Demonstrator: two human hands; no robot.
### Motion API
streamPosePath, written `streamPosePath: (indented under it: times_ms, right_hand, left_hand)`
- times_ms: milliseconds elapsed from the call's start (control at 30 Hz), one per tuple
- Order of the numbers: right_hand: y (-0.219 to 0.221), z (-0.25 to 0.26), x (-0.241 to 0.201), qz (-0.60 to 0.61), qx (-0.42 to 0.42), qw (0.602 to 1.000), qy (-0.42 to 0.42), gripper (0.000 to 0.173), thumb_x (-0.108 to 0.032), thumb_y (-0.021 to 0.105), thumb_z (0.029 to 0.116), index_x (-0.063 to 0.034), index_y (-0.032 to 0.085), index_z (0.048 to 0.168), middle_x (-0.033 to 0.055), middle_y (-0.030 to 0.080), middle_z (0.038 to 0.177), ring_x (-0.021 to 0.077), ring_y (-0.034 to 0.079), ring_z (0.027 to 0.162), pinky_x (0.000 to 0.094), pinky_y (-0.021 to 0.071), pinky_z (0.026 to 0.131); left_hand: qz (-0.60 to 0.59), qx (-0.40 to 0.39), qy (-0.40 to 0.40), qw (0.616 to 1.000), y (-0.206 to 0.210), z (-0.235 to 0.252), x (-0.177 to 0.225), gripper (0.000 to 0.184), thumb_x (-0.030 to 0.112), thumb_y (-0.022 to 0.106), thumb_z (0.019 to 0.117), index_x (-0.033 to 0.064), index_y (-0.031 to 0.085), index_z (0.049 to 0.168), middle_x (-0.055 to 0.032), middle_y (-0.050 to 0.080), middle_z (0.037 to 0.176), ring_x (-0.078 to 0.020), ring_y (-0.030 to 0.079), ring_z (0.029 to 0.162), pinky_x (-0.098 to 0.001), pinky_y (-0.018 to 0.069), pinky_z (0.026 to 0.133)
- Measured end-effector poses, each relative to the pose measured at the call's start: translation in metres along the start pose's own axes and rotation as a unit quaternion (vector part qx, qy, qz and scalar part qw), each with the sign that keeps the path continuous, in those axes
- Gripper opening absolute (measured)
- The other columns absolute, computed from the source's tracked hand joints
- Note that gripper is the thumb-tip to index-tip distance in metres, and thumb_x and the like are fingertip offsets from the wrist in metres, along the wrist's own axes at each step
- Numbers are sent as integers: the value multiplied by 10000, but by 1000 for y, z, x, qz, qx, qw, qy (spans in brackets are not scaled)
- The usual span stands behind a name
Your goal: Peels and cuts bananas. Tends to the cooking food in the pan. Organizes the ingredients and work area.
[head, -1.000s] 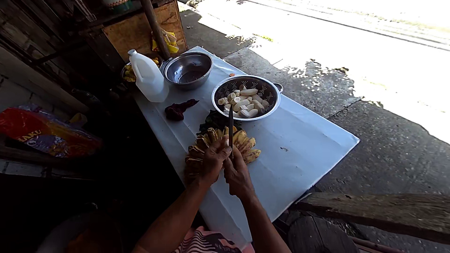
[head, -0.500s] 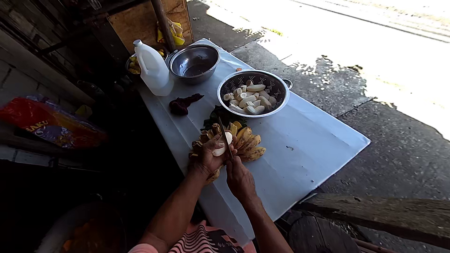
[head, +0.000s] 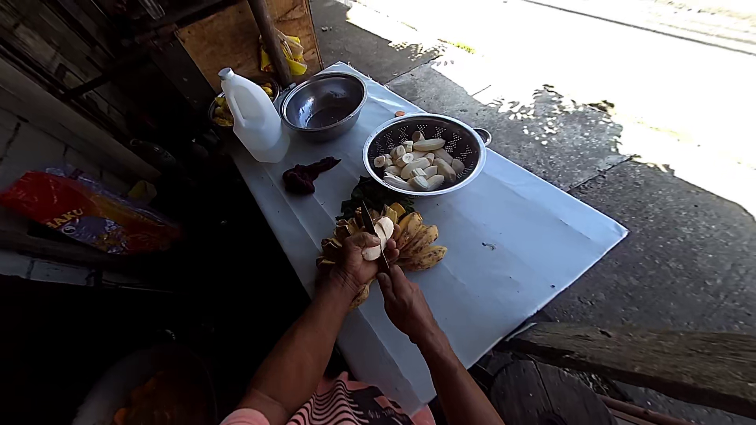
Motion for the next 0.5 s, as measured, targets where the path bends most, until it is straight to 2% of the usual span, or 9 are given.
streamPosePath:
  times_ms: [100, 133, 200, 233, 267, 300, 367, 433, 500]
  right_hand:
    - [-19, -4, 1, 194, 103, 975, -26, 349, -328, 378, 1101, -50, 583, 1148, -18, 488, 653, 97, 477, 493, 286, 455, 471]
    - [-31, -6, -2, 263, 137, 955, -29, 359, -309, 366, 1101, -35, 577, 1195, -25, 487, 639, 89, 469, 462, 271, 460, 433]
    - [-55, -12, -5, 362, 192, 912, -23, 365, -289, 311, 1112, -34, 536, 1246, -31, 496, 629, 79, 481, 435, 244, 484, 410]
    - [-65, -16, 0, 397, 214, 893, -9, 381, -291, 274, 1120, -42, 514, 1282, -25, 511, 643, 82, 495, 441, 236, 495, 417]
    - [-76, -20, 7, 421, 235, 876, 6, 410, -293, 238, 1125, -46, 492, 1332, -11, 538, 660, 89, 513, 446, 234, 500, 417]
    - [-85, -23, 15, 436, 251, 864, 22, 439, -298, 206, 1130, -53, 458, 1392, 10, 574, 689, 98, 528, 450, 234, 501, 413]
    - [-98, -28, 32, 447, 260, 855, 40, 448, -252, 189, 1120, -67, 375, 1483, 47, 640, 756, 104, 537, 454, 231, 484, 409]
    - [-97, -30, 44, 442, 251, 859, 51, 442, -200, 237, 1101, -67, 331, 1511, 60, 673, 814, 97, 546, 479, 219, 473, 428]
    - [-86, -31, 53, 426, 231, 873, 61, 456, -172, 320, 1098, -67, 313, 1541, 75, 687, 896, 123, 604, 583, 231, 504, 496]
  left_hand:
    - [-32, 117, -8, 993, 34, 19, 7, 139, 44, 448, 874, 48, 532, 985, -162, 642, 916, -243, 661, 721, -371, 581, 632]
    - [-7, 156, -2, 988, 49, 34, 14, 121, 70, 438, 923, 44, 513, 1014, -149, 620, 895, -234, 659, 700, -361, 595, 622]
    - [132, 178, 40, 974, 71, 71, 35, 218, 162, 477, 1018, 44, 518, 1196, -136, 612, 1082, -224, 657, 913, -391, 585, 801]
    - [243, 173, 73, 952, 77, 88, 46, 405, 240, 509, 1058, 49, 476, 1413, -141, 568, 1319, -225, 586, 1158, -426, 504, 975]
    - [375, 160, 108, 907, 81, 101, 54, 577, 312, 526, 1067, 34, 364, 1545, -170, 476, 1507, -260, 482, 1368, -475, 414, 1122]
    - [494, 141, 137, 847, 84, 109, 55, 645, 341, 524, 1061, -7, 329, 1569, -214, 444, 1546, -307, 455, 1417, -497, 385, 1168]
    - [634, 60, 140, 758, 95, 100, 32, 494, 240, 555, 1043, -41, 520, 1448, -240, 612, 1361, -308, 633, 1204, -487, 501, 1046]
    - [733, -60, 9, 678, 94, 85, -10, 402, 215, 586, 1043, -13, 594, 1373, -200, 687, 1141, -249, 699, 875, -439, 592, 809]
    - [840, -114, -107, 520, 87, 83, -41, 445, 261, 623, 1009, -9, 560, 1357, -230, 669, 1155, -351, 689, 1000, -554, 561, 870]
Point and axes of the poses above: each hand's wrist, its own z-axis towards the middle knuckle, its own y-axis out of the palm, x = y × z, the point moved 3 cm from there along z, towards the middle knuckle
